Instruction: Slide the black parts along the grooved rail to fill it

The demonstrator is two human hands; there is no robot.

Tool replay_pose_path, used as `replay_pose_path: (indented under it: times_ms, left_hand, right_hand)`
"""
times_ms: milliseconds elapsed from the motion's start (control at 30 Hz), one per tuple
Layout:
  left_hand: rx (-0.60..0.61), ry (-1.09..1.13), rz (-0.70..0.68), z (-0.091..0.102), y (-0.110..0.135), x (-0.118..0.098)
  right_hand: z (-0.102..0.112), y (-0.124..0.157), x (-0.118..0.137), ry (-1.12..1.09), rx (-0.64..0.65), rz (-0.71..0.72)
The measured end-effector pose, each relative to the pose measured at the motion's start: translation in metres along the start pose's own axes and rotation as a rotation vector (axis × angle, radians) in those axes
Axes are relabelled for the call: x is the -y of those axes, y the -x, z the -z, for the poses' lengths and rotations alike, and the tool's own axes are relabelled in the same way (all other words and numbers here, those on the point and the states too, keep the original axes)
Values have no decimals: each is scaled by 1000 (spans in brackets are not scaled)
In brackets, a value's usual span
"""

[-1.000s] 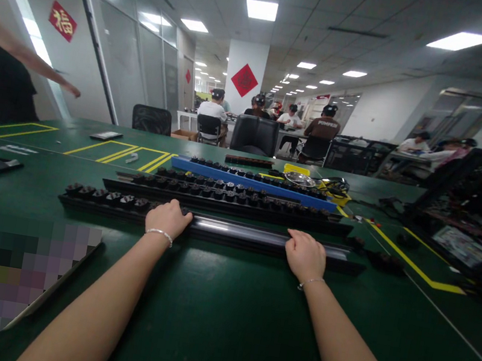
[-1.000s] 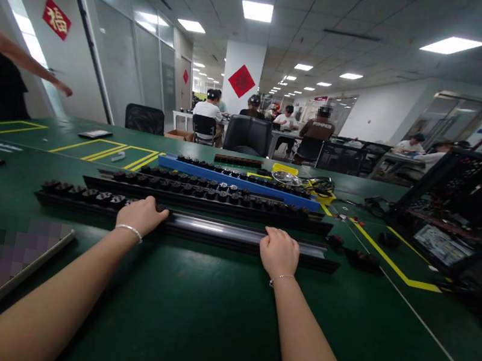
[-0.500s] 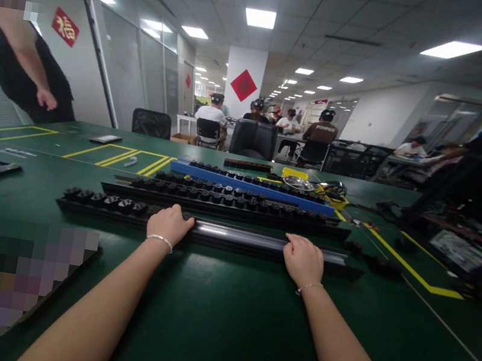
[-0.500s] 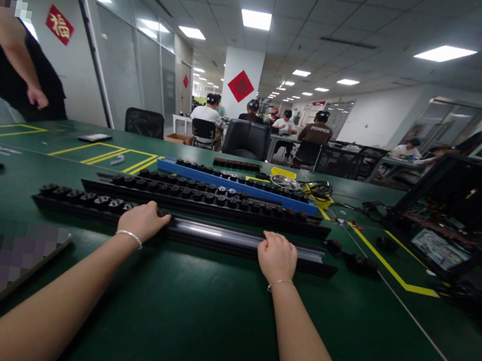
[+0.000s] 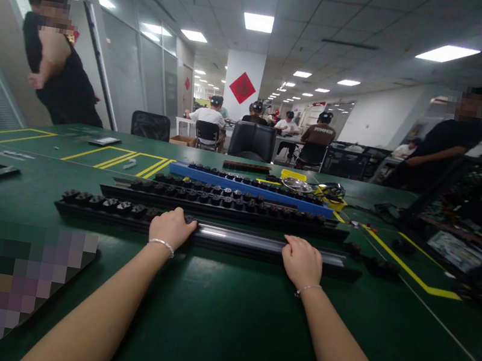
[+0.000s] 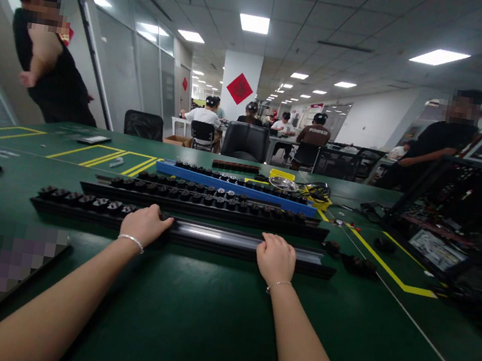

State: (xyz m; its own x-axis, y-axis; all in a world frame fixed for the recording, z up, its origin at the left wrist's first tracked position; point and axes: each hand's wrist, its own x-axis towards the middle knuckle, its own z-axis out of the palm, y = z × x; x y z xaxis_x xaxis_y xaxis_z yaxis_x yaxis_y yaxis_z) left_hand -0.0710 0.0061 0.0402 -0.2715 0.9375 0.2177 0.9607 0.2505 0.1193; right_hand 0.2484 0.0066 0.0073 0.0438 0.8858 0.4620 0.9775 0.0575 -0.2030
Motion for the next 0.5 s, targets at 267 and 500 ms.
replay_pose_path:
  times_ms: [267,500]
  left_hand:
    - [-14,4,-21,1,4,-5]
    - [0,17,-18,2,6,-10]
  right_hand:
    - [0,0,-1,0,14,1]
    - [1,0,0,-11,23,-2]
